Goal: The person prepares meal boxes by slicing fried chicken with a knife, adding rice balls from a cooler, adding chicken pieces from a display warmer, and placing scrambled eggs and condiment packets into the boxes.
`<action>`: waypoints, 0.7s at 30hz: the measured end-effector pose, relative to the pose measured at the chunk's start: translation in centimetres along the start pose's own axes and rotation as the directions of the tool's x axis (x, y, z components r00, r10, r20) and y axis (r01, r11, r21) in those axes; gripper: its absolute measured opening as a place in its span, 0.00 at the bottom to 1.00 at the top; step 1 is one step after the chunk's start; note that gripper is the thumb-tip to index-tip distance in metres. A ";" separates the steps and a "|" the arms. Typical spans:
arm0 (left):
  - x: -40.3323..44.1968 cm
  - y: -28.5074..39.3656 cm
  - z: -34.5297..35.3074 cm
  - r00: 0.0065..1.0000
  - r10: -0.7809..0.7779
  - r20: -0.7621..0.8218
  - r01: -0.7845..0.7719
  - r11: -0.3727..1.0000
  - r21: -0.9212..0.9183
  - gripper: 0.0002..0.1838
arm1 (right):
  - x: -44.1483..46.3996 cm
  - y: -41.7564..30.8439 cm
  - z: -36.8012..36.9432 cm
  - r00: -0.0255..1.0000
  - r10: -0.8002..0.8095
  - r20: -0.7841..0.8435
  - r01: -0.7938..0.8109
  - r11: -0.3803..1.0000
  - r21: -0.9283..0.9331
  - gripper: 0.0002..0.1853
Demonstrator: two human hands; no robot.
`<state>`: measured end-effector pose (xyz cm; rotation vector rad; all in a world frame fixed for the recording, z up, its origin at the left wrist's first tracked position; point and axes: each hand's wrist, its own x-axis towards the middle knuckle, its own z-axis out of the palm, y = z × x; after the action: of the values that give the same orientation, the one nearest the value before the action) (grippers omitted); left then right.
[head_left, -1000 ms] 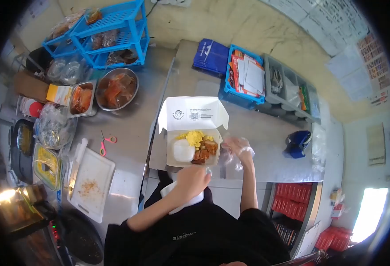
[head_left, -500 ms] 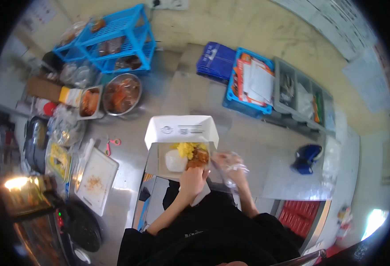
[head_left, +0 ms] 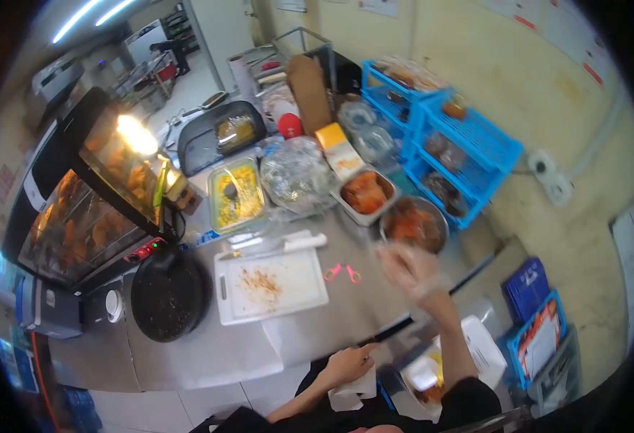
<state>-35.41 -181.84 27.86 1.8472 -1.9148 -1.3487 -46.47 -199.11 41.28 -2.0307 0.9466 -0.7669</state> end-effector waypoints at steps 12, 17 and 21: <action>-1.3 -20.7 -23.8 0.912 -0.156 -0.379 -0.240 0.546 -0.803 0.18 | 38.6 19.5 23.9 0.978 0.083 0.192 0.075 0.720 -0.690 0.16; 4.9 -24.3 -28.2 0.905 -0.258 -0.338 -0.142 0.565 -0.813 0.15 | 37.6 12.7 19.7 0.949 -0.289 -0.124 0.160 0.785 -0.598 0.18; 12.4 -24.2 -30.9 0.808 -0.197 -0.556 -0.174 0.821 -0.544 0.14 | 33.7 18.8 19.6 0.936 -0.069 0.345 0.317 0.592 -0.741 0.14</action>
<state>-0.48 -203.29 23.86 1.6724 -1.0229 -1.0067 -20.07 -227.45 21.93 -2.9705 0.9936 -0.0972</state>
